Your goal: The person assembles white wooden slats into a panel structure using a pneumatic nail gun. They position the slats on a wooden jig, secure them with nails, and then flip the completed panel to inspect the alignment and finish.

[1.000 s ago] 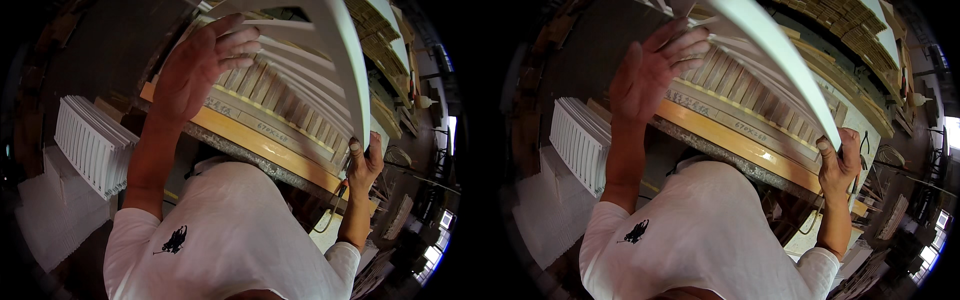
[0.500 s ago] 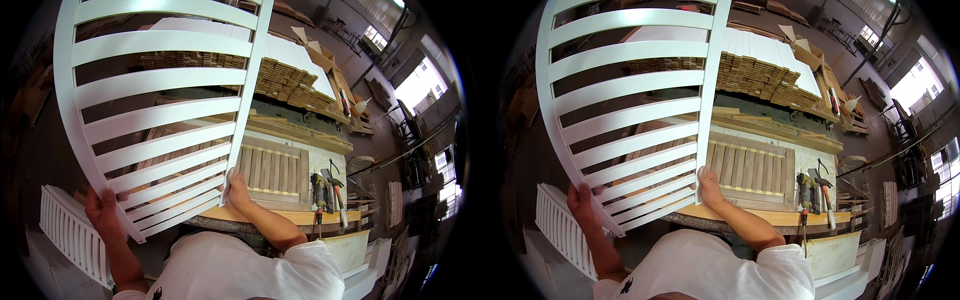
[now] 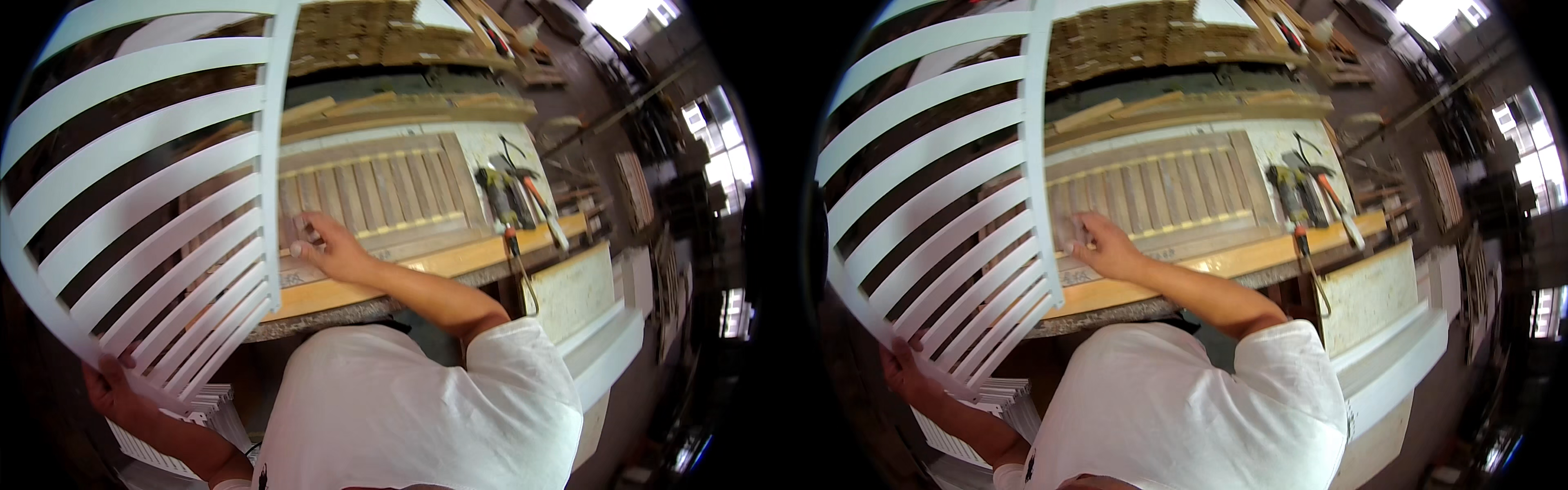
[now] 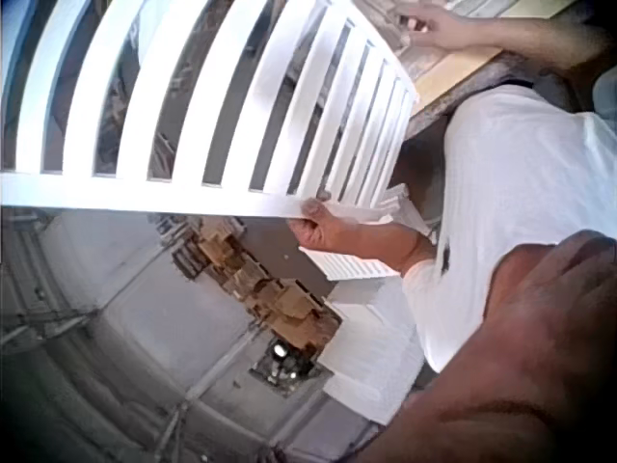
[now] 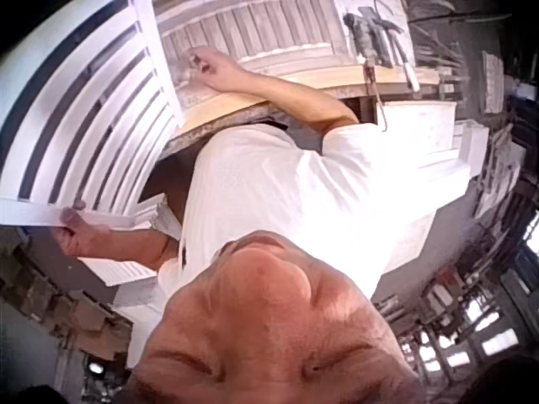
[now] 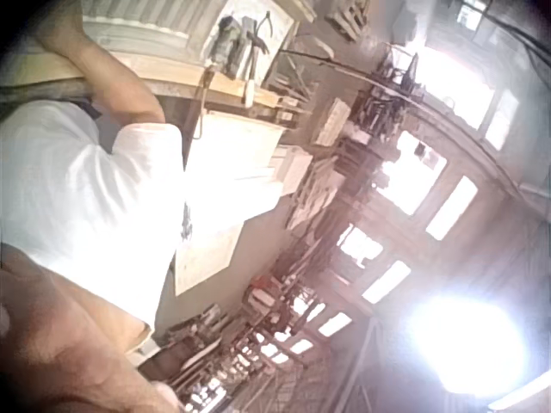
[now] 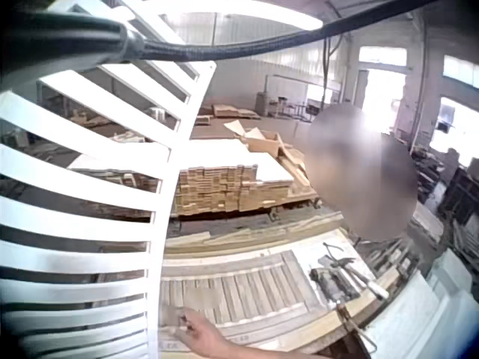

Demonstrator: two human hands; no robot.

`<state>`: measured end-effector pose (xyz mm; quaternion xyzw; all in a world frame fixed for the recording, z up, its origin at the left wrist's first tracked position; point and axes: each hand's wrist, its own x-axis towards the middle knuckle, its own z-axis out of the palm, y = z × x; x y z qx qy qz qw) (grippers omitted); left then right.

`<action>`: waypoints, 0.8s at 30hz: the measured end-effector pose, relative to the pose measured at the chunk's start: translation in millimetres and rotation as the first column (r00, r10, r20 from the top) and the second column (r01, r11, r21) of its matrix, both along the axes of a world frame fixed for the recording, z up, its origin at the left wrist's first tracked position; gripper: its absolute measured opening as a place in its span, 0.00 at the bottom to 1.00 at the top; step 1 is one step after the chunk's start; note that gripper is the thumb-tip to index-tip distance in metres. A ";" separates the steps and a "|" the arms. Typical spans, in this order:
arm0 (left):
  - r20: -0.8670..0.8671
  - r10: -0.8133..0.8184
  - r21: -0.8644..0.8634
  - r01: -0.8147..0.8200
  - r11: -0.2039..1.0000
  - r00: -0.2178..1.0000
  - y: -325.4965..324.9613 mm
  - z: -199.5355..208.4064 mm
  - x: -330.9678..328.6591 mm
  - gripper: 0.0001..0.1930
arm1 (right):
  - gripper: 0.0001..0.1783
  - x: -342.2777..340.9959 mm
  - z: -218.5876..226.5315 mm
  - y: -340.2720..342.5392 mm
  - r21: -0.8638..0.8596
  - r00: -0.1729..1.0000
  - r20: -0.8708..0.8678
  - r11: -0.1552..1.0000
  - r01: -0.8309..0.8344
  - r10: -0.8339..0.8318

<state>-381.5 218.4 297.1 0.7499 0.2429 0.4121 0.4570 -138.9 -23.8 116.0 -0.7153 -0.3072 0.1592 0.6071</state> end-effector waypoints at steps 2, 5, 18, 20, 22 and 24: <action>-0.117 -0.011 0.030 0.015 0.999 0.993 8.5 4.9 -6.2 0.15 | 0.24 31.7 -19.4 -37.8 -0.079 0.971 0.111 0.972 0.220 -0.211; -0.300 -0.099 -0.009 0.101 0.995 0.949 -2.3 3.3 16.2 0.13 | 0.15 92.8 -58.5 -127.8 -0.170 0.813 0.234 0.801 0.575 -0.534; -0.719 -0.241 0.024 0.371 0.928 0.652 -47.1 -35.8 80.4 0.14 | 0.12 290.6 -134.4 -392.6 -0.637 0.568 0.689 -0.004 0.770 -0.450; -0.801 -0.151 0.052 0.320 0.946 0.579 -54.6 -24.7 82.1 0.13 | 0.14 325.2 -150.0 -394.7 -0.717 0.622 0.652 -0.087 0.692 -0.434; -0.821 -0.102 0.069 0.274 0.959 0.561 -65.1 -17.8 93.7 0.14 | 0.23 353.8 -175.3 -428.9 -0.783 0.685 0.569 -0.044 0.621 -0.455; -0.860 -0.118 0.061 0.330 0.942 0.496 -70.6 -10.4 112.1 0.13 | 0.32 366.5 -185.0 -451.5 -0.824 0.673 0.472 -0.013 0.566 -0.569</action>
